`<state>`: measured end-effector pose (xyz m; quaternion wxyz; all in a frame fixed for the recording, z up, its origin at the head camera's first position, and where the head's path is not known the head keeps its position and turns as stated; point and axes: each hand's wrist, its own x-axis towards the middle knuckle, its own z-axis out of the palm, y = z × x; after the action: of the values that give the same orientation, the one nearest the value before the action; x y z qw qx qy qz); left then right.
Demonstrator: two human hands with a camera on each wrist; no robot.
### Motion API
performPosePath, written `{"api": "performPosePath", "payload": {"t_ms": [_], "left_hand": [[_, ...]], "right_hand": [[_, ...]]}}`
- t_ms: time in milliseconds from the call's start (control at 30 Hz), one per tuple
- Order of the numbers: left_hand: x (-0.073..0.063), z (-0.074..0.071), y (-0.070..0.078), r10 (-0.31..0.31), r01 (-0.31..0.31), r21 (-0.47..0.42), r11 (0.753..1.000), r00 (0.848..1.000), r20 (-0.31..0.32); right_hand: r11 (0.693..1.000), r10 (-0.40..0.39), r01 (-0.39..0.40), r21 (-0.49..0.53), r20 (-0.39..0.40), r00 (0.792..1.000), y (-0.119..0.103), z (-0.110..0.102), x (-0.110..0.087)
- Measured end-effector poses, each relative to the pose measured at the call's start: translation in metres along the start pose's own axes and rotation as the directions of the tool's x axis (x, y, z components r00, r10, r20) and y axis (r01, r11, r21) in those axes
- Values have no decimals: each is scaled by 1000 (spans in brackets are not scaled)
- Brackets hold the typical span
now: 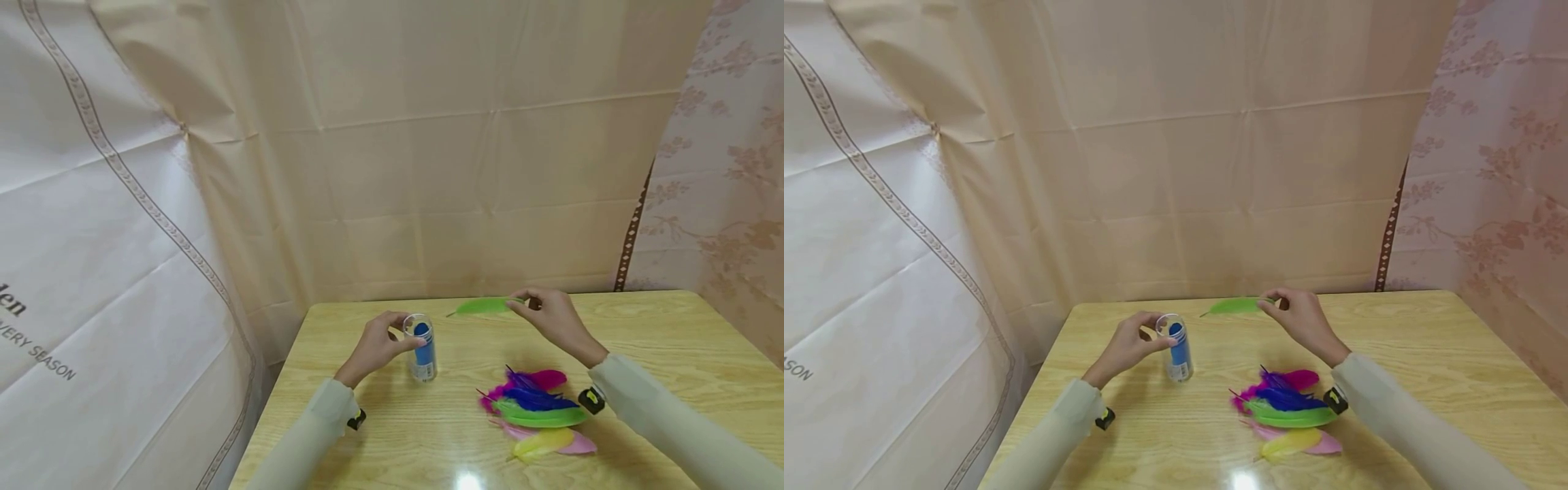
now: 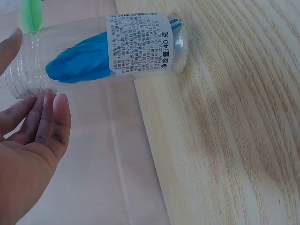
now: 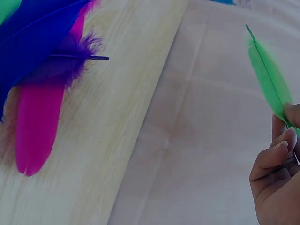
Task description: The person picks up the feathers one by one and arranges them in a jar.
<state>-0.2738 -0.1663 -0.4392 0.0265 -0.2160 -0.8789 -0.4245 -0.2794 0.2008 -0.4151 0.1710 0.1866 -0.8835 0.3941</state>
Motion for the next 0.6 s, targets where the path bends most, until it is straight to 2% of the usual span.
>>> {"api": "performPosePath", "payload": {"t_ms": [333,600], "left_hand": [[-1,0,-1,12,-12,7,1000,1000,-18],[0,1,-1,8,-8,0,1000,1000,-16]], "right_hand": [[999,-43,44,13,-17,999,-8,4,6],[998,-57,57,18,-4,998,-23,7,9]]}}
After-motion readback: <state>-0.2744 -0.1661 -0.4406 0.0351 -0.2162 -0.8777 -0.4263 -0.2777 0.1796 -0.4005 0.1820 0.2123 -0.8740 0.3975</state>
